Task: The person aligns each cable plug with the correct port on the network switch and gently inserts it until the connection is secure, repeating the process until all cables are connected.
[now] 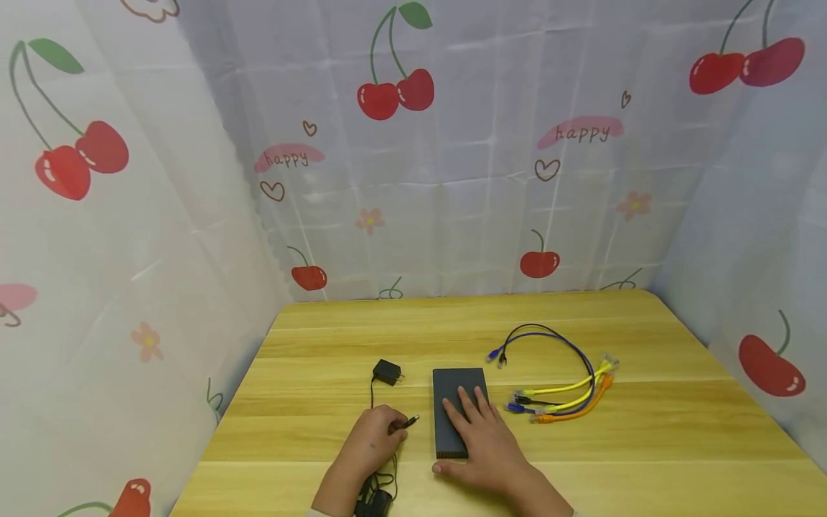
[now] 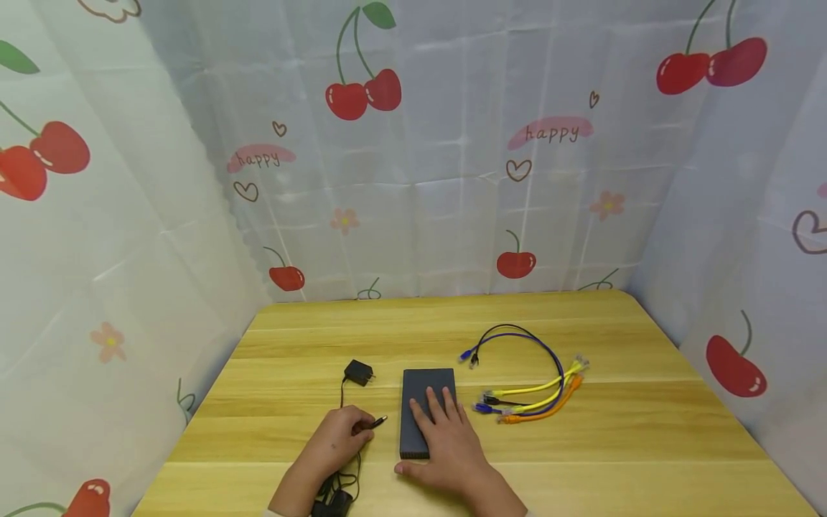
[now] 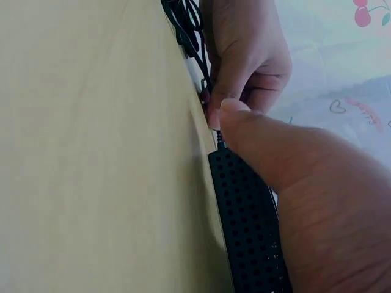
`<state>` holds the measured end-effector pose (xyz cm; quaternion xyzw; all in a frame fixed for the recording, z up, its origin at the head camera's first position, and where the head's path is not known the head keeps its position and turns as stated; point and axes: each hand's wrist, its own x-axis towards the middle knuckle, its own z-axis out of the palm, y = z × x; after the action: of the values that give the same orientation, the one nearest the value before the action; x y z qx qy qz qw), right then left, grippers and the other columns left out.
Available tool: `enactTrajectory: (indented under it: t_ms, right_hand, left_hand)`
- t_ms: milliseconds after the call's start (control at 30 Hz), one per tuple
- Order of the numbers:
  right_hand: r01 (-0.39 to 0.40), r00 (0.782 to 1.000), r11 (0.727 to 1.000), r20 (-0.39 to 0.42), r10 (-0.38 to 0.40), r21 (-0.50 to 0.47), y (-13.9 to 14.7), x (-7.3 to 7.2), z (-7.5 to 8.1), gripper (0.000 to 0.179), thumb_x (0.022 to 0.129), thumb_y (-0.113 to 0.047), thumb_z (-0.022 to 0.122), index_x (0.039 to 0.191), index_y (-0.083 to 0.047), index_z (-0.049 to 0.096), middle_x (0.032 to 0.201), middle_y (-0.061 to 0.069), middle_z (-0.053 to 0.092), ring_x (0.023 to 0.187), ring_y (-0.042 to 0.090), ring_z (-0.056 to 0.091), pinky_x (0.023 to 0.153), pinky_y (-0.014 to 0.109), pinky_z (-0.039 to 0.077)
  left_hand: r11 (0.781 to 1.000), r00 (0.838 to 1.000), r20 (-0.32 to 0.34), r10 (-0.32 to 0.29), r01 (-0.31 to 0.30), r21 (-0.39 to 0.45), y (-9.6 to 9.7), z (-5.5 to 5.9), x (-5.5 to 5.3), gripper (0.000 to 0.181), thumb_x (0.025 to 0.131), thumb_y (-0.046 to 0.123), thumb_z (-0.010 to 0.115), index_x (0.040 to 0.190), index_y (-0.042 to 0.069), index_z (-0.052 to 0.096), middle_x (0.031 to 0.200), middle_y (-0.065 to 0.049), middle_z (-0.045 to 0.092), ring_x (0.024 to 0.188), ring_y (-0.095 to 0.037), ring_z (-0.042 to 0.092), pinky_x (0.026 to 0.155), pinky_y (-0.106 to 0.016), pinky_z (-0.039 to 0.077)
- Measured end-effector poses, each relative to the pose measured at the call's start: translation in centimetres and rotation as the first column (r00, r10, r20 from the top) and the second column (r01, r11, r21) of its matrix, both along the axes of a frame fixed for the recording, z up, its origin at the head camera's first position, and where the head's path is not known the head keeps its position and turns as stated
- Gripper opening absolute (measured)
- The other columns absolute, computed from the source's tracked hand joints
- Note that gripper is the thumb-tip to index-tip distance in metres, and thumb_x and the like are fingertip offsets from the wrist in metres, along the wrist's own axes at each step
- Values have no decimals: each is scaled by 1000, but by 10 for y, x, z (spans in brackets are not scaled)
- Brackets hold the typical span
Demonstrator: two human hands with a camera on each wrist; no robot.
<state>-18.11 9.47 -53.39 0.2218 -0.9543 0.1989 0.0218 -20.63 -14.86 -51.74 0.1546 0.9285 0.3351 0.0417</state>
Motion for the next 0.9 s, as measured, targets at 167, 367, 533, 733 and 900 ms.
enactTrajectory:
  t_ms: [167, 367, 533, 733, 900]
  right_hand:
    - [2, 1000, 1000, -18, -2, 12, -1, 0, -1, 93, 78, -84, 52, 155, -34, 38, 164, 15, 22, 150, 46, 11, 107, 65, 33]
    - [16, 1000, 999, -26, -16, 30, -5, -1, -1, 88, 78, -83, 54, 153, -41, 38, 164, 13, 23, 149, 48, 12, 100, 68, 38]
    - [27, 999, 998, -30, -26, 53, -8, -2, 0, 85, 79, -82, 54, 152, -42, 40, 164, 13, 25, 148, 50, 13, 103, 66, 36]
    - [43, 998, 996, -39, -40, 74, -11, -3, 2, 84, 79, -83, 54, 151, -41, 42, 164, 12, 25, 149, 48, 14, 103, 66, 37]
    - [31, 999, 996, -48, -26, 86, -15, -4, 4, 81, 80, -81, 54, 151, -43, 42, 164, 11, 24, 148, 50, 15, 100, 69, 37]
  left_hand:
    - [1000, 1000, 3, -12, 12, 7, 0, 0, 0, 13, 87, 6, 75, 100, 7, 77, 89, 2, 70, 75, -8, 63, 63, -28, 52]
    - [1000, 1000, 11, -15, 15, 18, 0, -1, 0, 11, 88, 7, 74, 98, 8, 78, 88, 2, 71, 75, -7, 63, 63, -28, 52]
    - [999, 1000, 22, -18, 17, 49, -2, -2, 0, 9, 89, 7, 73, 96, 9, 78, 86, 4, 71, 73, -6, 62, 62, -27, 51]
    - [997, 999, 25, -21, 19, 77, -4, -4, -1, 7, 89, 7, 73, 94, 11, 77, 85, 6, 70, 73, -5, 62, 62, -27, 51]
    - [996, 1000, 7, -22, 22, 87, -5, -4, -1, 8, 90, 9, 73, 95, 12, 77, 89, 5, 72, 78, -6, 64, 65, -28, 52]
